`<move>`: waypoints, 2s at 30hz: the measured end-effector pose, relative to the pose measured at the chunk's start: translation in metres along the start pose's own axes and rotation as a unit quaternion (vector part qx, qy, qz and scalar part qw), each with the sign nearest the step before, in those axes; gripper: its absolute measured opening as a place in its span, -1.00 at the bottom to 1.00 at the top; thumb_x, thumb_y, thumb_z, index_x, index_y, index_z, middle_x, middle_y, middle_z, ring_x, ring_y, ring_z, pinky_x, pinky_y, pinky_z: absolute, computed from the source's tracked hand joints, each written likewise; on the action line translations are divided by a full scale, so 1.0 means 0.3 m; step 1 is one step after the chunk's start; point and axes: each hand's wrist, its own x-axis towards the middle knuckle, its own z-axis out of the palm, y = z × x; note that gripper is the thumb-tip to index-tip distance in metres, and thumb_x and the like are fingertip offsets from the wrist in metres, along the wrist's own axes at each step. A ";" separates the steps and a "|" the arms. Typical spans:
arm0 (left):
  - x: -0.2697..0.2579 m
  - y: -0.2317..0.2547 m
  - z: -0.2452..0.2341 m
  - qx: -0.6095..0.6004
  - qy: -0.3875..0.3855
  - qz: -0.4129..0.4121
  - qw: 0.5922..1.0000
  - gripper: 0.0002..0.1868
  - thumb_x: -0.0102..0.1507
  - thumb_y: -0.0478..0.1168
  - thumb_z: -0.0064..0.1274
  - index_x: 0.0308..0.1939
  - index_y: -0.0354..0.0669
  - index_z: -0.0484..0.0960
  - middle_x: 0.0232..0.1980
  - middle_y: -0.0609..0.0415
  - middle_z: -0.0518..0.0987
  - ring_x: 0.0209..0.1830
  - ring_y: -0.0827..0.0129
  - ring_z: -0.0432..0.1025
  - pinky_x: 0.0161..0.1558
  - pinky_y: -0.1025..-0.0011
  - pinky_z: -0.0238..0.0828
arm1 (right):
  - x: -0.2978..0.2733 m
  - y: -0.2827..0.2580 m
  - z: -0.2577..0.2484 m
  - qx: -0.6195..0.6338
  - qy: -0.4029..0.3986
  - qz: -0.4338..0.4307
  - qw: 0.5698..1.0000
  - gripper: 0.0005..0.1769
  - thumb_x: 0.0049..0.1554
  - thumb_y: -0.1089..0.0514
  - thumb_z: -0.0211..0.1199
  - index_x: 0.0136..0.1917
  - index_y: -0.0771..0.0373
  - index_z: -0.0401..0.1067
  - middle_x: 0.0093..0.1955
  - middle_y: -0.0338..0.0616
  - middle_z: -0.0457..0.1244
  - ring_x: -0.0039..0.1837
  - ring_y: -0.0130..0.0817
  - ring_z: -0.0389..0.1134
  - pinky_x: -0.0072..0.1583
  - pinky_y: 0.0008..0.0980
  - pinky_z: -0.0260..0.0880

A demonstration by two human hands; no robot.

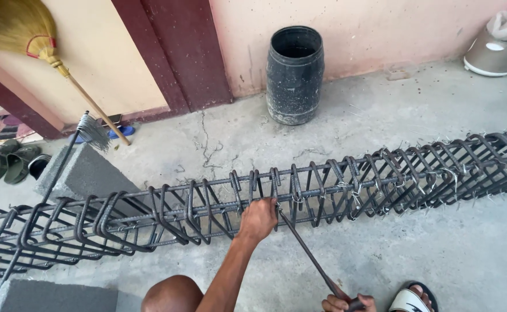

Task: The person ties a rebar cage using wire and a metal hook tool. They wrap the wire around the intersections of the rebar and twist it to secure the structure.

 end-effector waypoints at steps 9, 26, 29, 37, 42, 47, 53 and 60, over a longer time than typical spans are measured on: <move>-0.003 -0.028 0.023 0.017 0.087 0.119 0.989 -0.76 0.35 -0.22 0.00 -0.31 -0.33 0.63 0.11 -0.11 0.37 -0.57 -0.01 0.49 -0.47 0.06 0.54 | -0.137 -0.200 -0.124 -0.368 0.446 0.072 0.813 -0.51 0.17 0.45 0.07 0.35 0.59 0.44 0.03 0.49 0.48 0.11 0.21 0.51 0.26 -0.03 0.44; 0.043 -0.057 0.050 0.025 -0.025 0.025 0.999 -0.58 0.42 0.01 -0.22 -0.21 -0.14 0.68 0.13 0.13 0.56 -0.26 -0.36 0.59 -0.15 -0.20 0.55 | 0.145 0.020 0.289 -0.816 0.465 0.344 0.012 -0.67 0.14 -0.47 -0.10 -0.25 -0.51 0.42 -0.39 -1.04 0.29 -0.21 -0.99 0.29 0.27 -0.57 -0.01; 0.027 -0.035 0.035 0.004 0.062 0.049 0.997 -0.73 0.35 -0.17 -0.05 -0.24 -0.31 0.64 -0.05 0.00 0.57 -0.47 -0.13 0.55 -0.42 -0.03 0.51 | 0.137 0.046 0.310 -0.846 0.471 0.248 0.006 -0.62 0.01 -0.53 0.10 -0.40 -0.44 0.52 -0.59 -0.85 0.30 -0.30 -0.89 0.34 0.28 -0.54 0.04; 0.032 -0.013 0.033 0.010 0.030 0.018 0.999 -0.73 0.36 -0.18 -0.05 -0.25 -0.34 0.63 -0.09 -0.06 0.58 -0.48 -0.11 0.57 -0.43 0.01 0.52 | 0.108 0.061 0.207 -0.838 0.476 0.185 0.191 -0.55 0.02 -0.45 0.20 -0.39 -0.24 0.70 -0.63 -0.49 0.31 -0.33 -0.56 0.38 0.34 -0.66 0.22; 0.035 -0.032 0.060 0.015 0.030 0.014 0.999 -0.75 0.34 -0.17 -0.03 -0.26 -0.30 0.62 -0.10 -0.04 0.60 -0.45 -0.11 0.57 -0.41 -0.01 0.51 | 0.034 0.011 0.041 -0.756 0.442 0.105 0.471 -0.49 0.07 -0.16 0.31 -0.52 0.19 0.65 -0.66 -0.31 0.28 -0.53 -0.39 0.28 -0.25 -0.50 0.34; 0.035 -0.031 0.054 0.002 0.025 0.003 1.000 -0.78 0.35 -0.16 -0.03 -0.23 -0.26 0.58 -0.15 -0.05 0.63 -0.41 -0.11 0.58 -0.38 0.00 0.51 | -0.006 -0.006 -0.154 -0.603 0.413 0.094 0.676 -0.37 0.19 0.04 0.27 -0.61 0.42 0.46 -0.59 -0.05 0.27 -0.49 -0.34 0.16 -0.31 -0.39 0.14; 0.045 -0.024 0.054 0.020 0.022 0.002 1.000 -0.76 0.35 -0.14 -0.03 -0.24 -0.26 0.58 -0.19 -0.08 0.64 -0.42 -0.12 0.58 -0.38 -0.01 0.51 | -0.067 -0.035 -0.396 -0.431 0.380 0.151 0.804 -0.41 0.25 -0.09 0.10 -0.46 0.36 0.36 -0.49 0.07 0.22 -0.38 -0.15 0.20 -0.21 -0.29 0.13; 0.044 -0.036 0.058 0.018 0.027 -0.001 0.999 -0.76 0.33 -0.15 -0.02 -0.24 -0.27 0.61 -0.17 -0.10 0.64 -0.44 -0.15 0.57 -0.38 -0.04 0.51 | 0.031 0.059 -0.233 -0.234 0.252 0.055 0.937 -0.43 0.31 -0.04 -0.12 -0.51 0.15 0.10 -0.60 -0.12 0.00 -0.44 -0.16 0.02 -0.16 -0.15 0.04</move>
